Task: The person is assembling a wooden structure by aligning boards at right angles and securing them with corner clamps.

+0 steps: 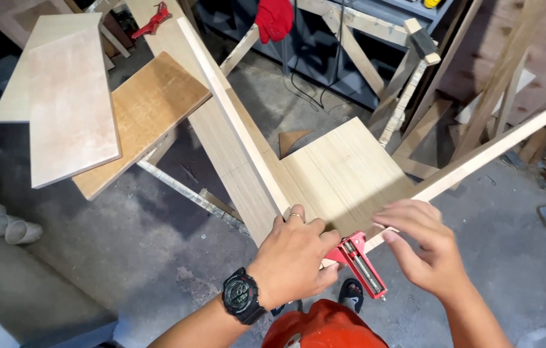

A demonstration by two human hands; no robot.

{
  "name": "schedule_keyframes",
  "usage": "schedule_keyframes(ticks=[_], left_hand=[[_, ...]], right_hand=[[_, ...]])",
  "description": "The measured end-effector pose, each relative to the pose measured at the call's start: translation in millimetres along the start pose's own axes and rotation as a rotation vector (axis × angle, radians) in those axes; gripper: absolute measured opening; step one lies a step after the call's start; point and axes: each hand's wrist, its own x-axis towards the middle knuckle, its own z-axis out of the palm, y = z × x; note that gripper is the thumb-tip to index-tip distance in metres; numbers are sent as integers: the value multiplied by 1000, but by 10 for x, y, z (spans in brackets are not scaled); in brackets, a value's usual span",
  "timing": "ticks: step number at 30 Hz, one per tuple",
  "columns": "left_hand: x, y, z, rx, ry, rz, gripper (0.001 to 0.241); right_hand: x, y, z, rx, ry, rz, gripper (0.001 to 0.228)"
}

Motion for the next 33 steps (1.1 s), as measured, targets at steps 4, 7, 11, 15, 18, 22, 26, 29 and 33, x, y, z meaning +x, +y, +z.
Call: schedule_keyframes(ticks=[4,7,11,15,18,22,26,29,33], left_hand=[[26,3,-76,-28,-93,-14,43],[23,-22,-38,-28,-90,-4,42],[10,-39,20,26,-105,-26,37],[14,-45,25,29,-110,-24,37],[12,-36,5,18,-116,-27,37],[10,-44,22,13,-72,-14,35],[14,-41,16,25,-75,-5,38],[0,-57,66,28,-19,5,33],[2,-49,35,9,-31,0,34]], right_hand=[[-405,-305,-5,-42,156,4,17],[-794,-391,222,43,151,67,26],[-1264,-329,689,7,284,297,43],[-1392,-301,909,69,387,354,45],[-1318,-360,901,23,426,346,34],[-1106,-687,915,411,470,599,40],[-1056,-993,821,738,395,777,63],[-1099,-928,671,110,483,405,30],[-1004,-563,362,-224,139,85,39]])
